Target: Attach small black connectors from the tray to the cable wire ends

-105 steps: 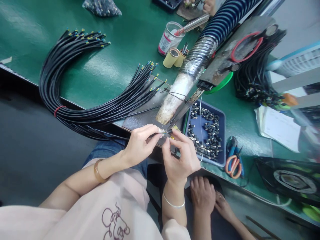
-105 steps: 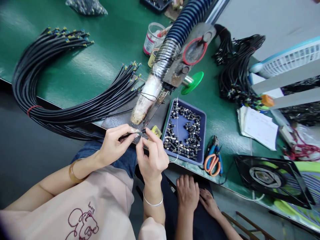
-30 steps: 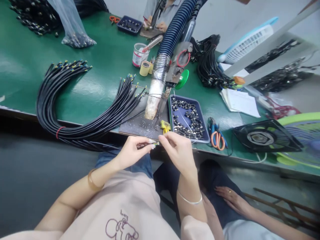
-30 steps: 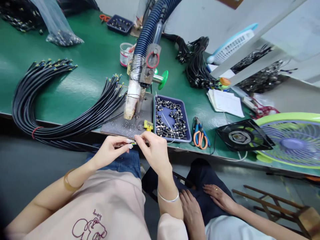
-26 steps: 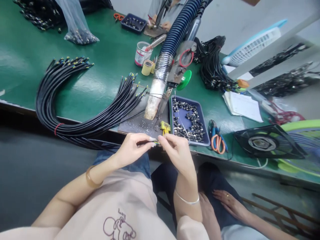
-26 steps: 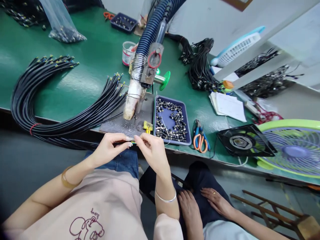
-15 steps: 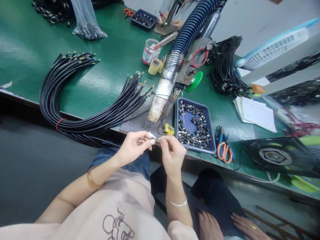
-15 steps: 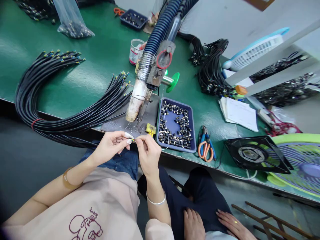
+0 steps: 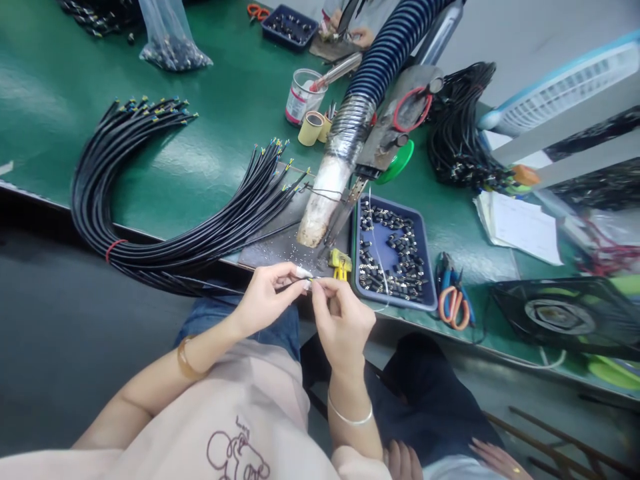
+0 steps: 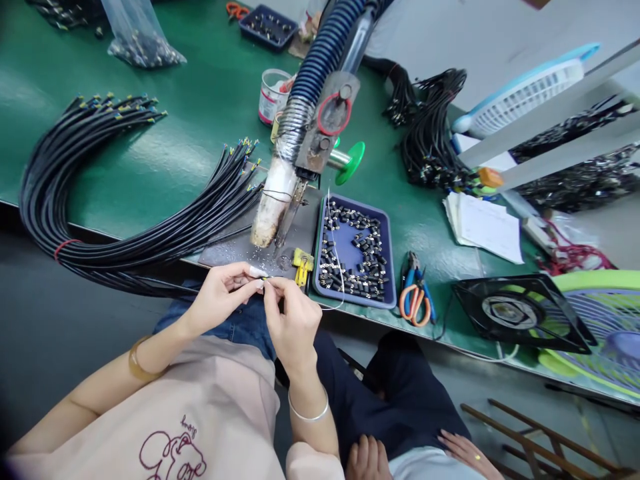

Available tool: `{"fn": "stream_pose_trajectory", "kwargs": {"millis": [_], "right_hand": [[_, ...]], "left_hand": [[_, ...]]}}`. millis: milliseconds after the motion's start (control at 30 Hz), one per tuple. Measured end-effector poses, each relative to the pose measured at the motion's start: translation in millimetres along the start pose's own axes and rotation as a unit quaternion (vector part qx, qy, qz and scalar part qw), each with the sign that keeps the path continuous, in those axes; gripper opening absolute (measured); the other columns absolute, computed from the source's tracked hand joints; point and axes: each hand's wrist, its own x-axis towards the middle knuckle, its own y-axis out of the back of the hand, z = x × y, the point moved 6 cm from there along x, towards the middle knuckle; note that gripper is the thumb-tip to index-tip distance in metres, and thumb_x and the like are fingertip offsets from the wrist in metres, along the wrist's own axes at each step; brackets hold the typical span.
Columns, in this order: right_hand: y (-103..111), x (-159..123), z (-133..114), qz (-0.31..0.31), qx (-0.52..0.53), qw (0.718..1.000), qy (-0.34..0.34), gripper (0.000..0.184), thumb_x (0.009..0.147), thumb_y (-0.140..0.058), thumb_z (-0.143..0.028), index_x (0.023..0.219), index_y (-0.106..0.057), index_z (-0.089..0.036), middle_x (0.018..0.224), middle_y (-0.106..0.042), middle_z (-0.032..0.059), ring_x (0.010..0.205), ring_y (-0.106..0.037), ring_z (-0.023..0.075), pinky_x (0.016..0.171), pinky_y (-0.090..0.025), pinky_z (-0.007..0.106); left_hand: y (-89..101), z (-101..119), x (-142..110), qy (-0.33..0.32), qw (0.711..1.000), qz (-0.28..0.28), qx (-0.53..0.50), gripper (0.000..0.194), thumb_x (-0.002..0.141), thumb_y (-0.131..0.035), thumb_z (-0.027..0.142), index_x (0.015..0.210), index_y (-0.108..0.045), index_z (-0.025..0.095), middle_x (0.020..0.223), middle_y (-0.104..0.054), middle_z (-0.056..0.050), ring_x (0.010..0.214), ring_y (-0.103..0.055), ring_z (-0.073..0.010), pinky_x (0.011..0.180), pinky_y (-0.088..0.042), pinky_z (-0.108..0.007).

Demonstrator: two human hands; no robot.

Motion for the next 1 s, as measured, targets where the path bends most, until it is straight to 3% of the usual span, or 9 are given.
{"fn": "stream_pose_trajectory", "kwargs": {"millis": [100, 200, 300, 367, 500, 633, 767, 1000], "right_hand": [[-6, -5, 13, -0.016, 0.096, 0.989, -0.108, 0.015, 0.093, -0.065, -0.026, 0.079, -0.068, -0.019, 0.058, -0.062, -0.0048, 0.042, -0.050, 0.0067, 0.045, -0.041, 0.019], [1, -8, 21, 0.014, 0.132, 0.979, -0.152, 0.020, 0.091, -0.066, -0.033, 0.077, -0.069, -0.019, 0.058, -0.061, -0.0037, 0.043, -0.050, 0.0079, 0.043, -0.040, 0.020], [17, -9, 27, 0.081, 0.104, 0.978, -0.162, 0.019, 0.091, -0.066, -0.037, 0.090, -0.074, -0.019, 0.061, -0.063, -0.0030, 0.047, -0.053, 0.0091, 0.046, -0.042, 0.021], [16, -6, 30, 0.046, 0.102, 0.980, -0.166, 0.019, 0.089, -0.067, -0.036, 0.092, -0.074, -0.019, 0.061, -0.062, -0.0028, 0.048, -0.053, 0.0098, 0.046, -0.041, 0.022], [5, 0, 33, -0.043, 0.149, 0.971, -0.182, 0.024, 0.089, -0.065, -0.036, 0.073, -0.068, -0.019, 0.061, -0.064, -0.0010, 0.051, -0.056, 0.0115, 0.049, -0.044, 0.023], [0, 3, 33, -0.054, 0.175, 0.963, -0.198, 0.027, 0.090, -0.064, -0.042, 0.076, -0.068, -0.019, 0.060, -0.063, -0.0017, 0.052, -0.057, 0.0117, 0.050, -0.045, 0.023], [-1, 4, 35, -0.064, 0.172, 0.962, -0.200, 0.031, 0.091, -0.063, -0.045, 0.076, -0.068, -0.019, 0.060, -0.062, -0.0020, 0.050, -0.053, 0.0107, 0.049, -0.042, 0.023], [-1, 4, 36, -0.063, 0.169, 0.963, -0.201, 0.029, 0.092, -0.063, -0.043, 0.076, -0.067, -0.019, 0.061, -0.063, -0.0017, 0.052, -0.057, 0.0113, 0.051, -0.045, 0.023]], "left_hand": [[-0.1, -1, 0, 0.010, 1.000, -0.001, -0.002, 0.015, 0.077, -0.077, 0.025, 0.082, -0.072, 0.012, 0.068, -0.070, -0.002, 0.063, -0.064, -0.0112, 0.067, -0.056, -0.021], [-2.4, 1, 0, 0.012, 1.000, -0.014, 0.008, 0.013, 0.078, -0.075, 0.024, 0.082, -0.074, 0.012, 0.070, -0.071, -0.003, 0.062, -0.063, -0.0109, 0.066, -0.055, -0.021], [-4.5, 6, 1, 0.004, 1.000, -0.022, 0.018, 0.012, 0.079, -0.073, 0.024, 0.079, -0.074, 0.012, 0.073, -0.074, -0.004, 0.063, -0.063, -0.0111, 0.067, -0.055, -0.022], [-5.7, 7, 3, 0.006, 0.999, -0.028, 0.022, 0.012, 0.079, -0.074, 0.024, 0.075, -0.073, 0.012, 0.070, -0.072, -0.003, 0.062, -0.062, -0.0110, 0.066, -0.054, -0.022], [-6.8, 8, 5, 0.020, 0.999, -0.042, 0.017, 0.014, 0.075, -0.076, 0.026, 0.071, -0.071, 0.013, 0.066, -0.069, -0.001, 0.060, -0.060, -0.0105, 0.061, -0.050, -0.021], [-7.5, 7, 6, 0.036, 0.998, -0.053, 0.001, 0.014, 0.074, -0.075, 0.024, 0.069, -0.068, 0.013, 0.060, -0.064, 0.001, 0.054, -0.054, -0.0078, 0.055, -0.045, -0.019], [-7.7, 8, 8, 0.028, 0.999, -0.043, -0.010, 0.011, 0.072, -0.073, 0.022, 0.069, -0.068, 0.012, 0.064, -0.067, 0.000, 0.059, -0.057, -0.0084, 0.060, -0.048, -0.019], [-7.7, 8, 7, -0.001, 0.999, -0.006, 0.054, 0.010, 0.073, -0.069, 0.022, 0.071, -0.067, 0.013, 0.067, -0.067, -0.001, 0.063, -0.059, -0.0108, 0.064, -0.051, -0.020]]}}
